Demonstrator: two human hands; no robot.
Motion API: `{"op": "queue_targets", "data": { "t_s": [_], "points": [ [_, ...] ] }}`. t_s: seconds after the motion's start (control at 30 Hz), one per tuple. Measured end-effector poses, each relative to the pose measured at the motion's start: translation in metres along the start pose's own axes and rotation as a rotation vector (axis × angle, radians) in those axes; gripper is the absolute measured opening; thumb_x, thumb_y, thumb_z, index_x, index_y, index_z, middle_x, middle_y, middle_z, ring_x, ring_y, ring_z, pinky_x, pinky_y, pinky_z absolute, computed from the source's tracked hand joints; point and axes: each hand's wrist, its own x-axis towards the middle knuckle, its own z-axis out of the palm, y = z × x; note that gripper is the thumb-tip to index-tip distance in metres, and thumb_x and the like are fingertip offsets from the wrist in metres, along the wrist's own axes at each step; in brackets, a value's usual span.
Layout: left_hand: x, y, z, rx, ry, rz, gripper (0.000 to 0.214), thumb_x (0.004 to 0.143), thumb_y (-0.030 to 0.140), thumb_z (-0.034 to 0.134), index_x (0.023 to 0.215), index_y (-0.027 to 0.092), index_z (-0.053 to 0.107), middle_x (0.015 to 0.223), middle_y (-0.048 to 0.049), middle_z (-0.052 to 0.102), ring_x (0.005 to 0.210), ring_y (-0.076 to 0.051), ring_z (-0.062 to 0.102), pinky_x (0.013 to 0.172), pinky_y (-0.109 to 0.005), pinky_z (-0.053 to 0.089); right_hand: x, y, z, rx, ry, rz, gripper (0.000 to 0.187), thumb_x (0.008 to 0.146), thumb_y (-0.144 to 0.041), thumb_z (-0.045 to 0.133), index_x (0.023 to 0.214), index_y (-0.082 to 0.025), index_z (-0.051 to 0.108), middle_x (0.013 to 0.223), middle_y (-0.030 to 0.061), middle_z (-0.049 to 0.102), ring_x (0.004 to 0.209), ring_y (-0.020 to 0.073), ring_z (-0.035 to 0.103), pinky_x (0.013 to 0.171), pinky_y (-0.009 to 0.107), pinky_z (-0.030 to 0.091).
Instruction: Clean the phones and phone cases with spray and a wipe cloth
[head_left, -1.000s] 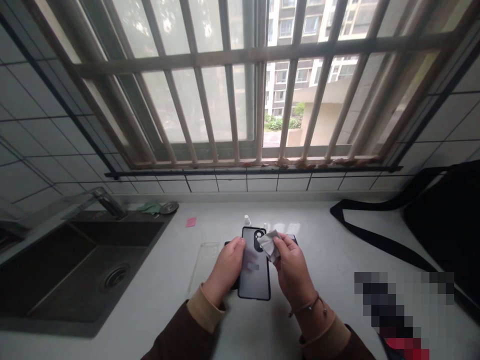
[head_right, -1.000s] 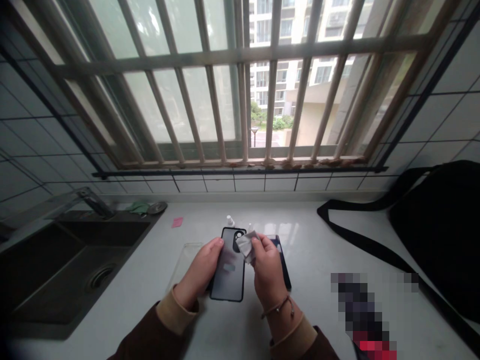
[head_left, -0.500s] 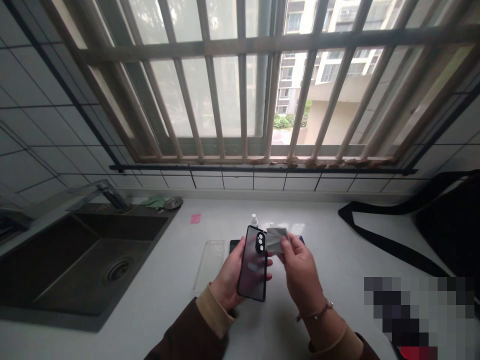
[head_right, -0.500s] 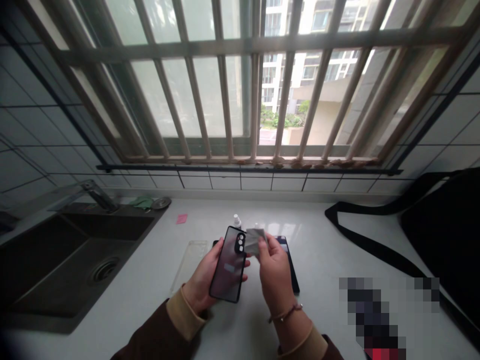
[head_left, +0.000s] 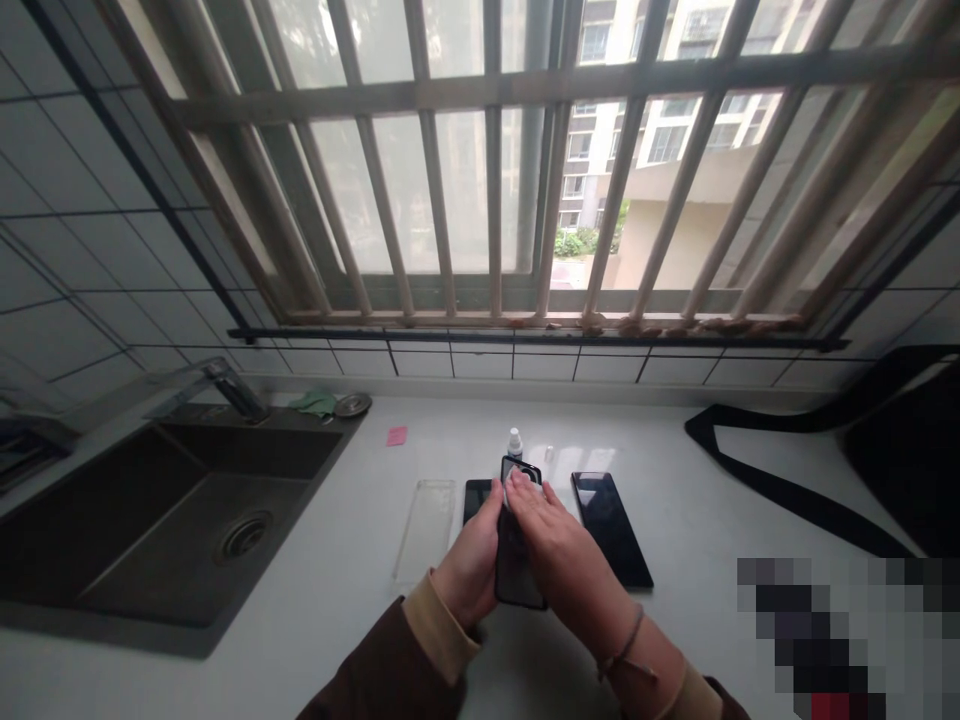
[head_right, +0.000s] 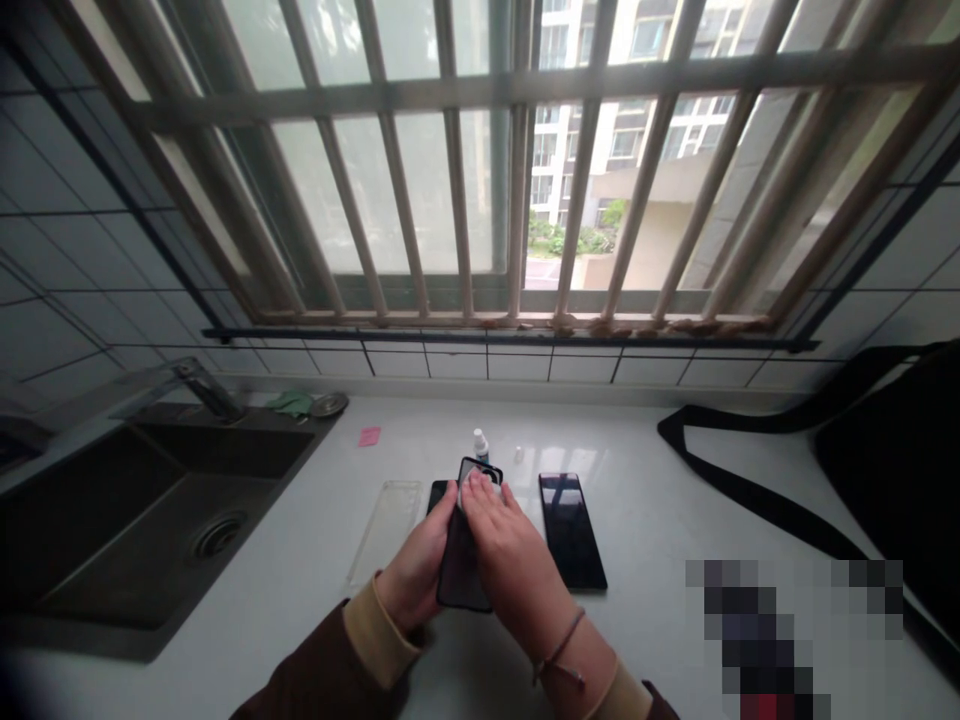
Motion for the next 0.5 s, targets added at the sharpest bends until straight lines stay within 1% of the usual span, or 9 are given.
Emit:
{"op": "queue_targets", "data": {
  "t_s": [0.1, 0.17, 0.23, 0.3, 0.37, 0.4, 0.47, 0.5],
  "points": [
    [-0.001, 0.007, 0.001, -0.017, 0.055, -0.033, 0.059, 0.107, 0.054, 0.048, 0.138, 0.006, 0.064, 0.131, -0.0199, 0.073, 0.127, -0.024, 0.068, 0.117, -0.033, 0.046, 0.003, -0.008, -0.01, 0.06, -0.061, -0.044, 0.074, 0.088, 0.007, 0.037, 0.158, -0.013, 0.048, 0.159, 0.0165, 0.051, 0.151, 0.0263, 0.046, 0.125, 0.056, 0.04],
    [-0.002, 0.012, 0.0, 0.016, 0.068, -0.084, 0.069, 0.105, 0.06, 0.047, 0.134, 0.0, 0.065, 0.119, -0.0231, 0.076, 0.116, -0.027, 0.073, 0.111, -0.036, 0.051, 0.005, -0.014, -0.02, 0.145, -0.104, -0.063, 0.069, 0.09, 0.004, 0.038, 0.155, -0.014, 0.052, 0.157, 0.015, 0.055, 0.15, 0.0262, 0.048, 0.125, 0.055, 0.039],
    [-0.003, 0.018, -0.001, 0.075, 0.091, -0.107, 0.077, 0.103, 0.066, 0.045, 0.131, -0.003, 0.066, 0.105, -0.0228, 0.078, 0.099, -0.027, 0.077, 0.1, -0.037, 0.057, 0.005, -0.02, -0.031, 0.281, -0.135, -0.047, 0.061, 0.094, 0.0, 0.04, 0.15, -0.016, 0.059, 0.154, 0.013, 0.059, 0.146, 0.0254, 0.054, 0.124, 0.05, 0.043],
    [-0.003, 0.022, -0.002, 0.128, 0.121, -0.077, 0.077, 0.103, 0.067, 0.044, 0.128, -0.002, 0.068, 0.099, -0.0208, 0.078, 0.087, -0.026, 0.076, 0.089, -0.036, 0.06, 0.005, -0.023, -0.04, 0.46, -0.145, 0.03, 0.052, 0.098, -0.007, 0.045, 0.144, -0.021, 0.065, 0.146, 0.0099, 0.067, 0.136, 0.0246, 0.064, 0.117, 0.044, 0.051],
    [-0.003, 0.024, -0.003, 0.136, 0.117, -0.051, 0.073, 0.104, 0.065, 0.042, 0.127, 0.0, 0.069, 0.102, -0.0198, 0.078, 0.088, -0.025, 0.076, 0.087, -0.035, 0.06, 0.004, -0.023, -0.046, 0.659, -0.111, 0.195, 0.042, 0.101, -0.016, 0.049, 0.134, -0.025, 0.072, 0.133, 0.0078, 0.075, 0.122, 0.0253, 0.073, 0.106, 0.042, 0.059],
    [-0.003, 0.024, -0.002, 0.131, 0.103, -0.047, 0.07, 0.105, 0.063, 0.043, 0.127, 0.002, 0.069, 0.103, -0.0189, 0.078, 0.088, -0.025, 0.076, 0.087, -0.035, 0.06, 0.004, -0.02, -0.046, 0.775, -0.061, 0.312, 0.037, 0.102, -0.022, 0.05, 0.13, -0.025, 0.075, 0.127, 0.0082, 0.078, 0.114, 0.0262, 0.076, 0.098, 0.042, 0.063],
    [-0.004, 0.023, -0.001, 0.142, 0.066, -0.057, 0.062, 0.105, 0.059, 0.045, 0.129, 0.007, 0.069, 0.103, -0.0158, 0.079, 0.084, -0.024, 0.075, 0.084, -0.037, 0.061, 0.006, -0.012, -0.044, 1.012, 0.112, 0.612, 0.035, 0.103, -0.036, 0.054, 0.126, -0.021, 0.075, 0.118, 0.0112, 0.08, 0.099, 0.0274, 0.079, 0.082, 0.041, 0.067],
    [-0.005, 0.022, 0.001, 0.164, 0.049, -0.064, 0.058, 0.105, 0.058, 0.046, 0.131, 0.01, 0.068, 0.103, -0.0146, 0.079, 0.081, -0.024, 0.075, 0.08, -0.038, 0.061, 0.007, -0.006, -0.042, 1.116, 0.226, 0.766, 0.039, 0.101, -0.041, 0.057, 0.128, -0.018, 0.072, 0.115, 0.0129, 0.08, 0.094, 0.0277, 0.08, 0.077, 0.041, 0.068]
  ]
}}
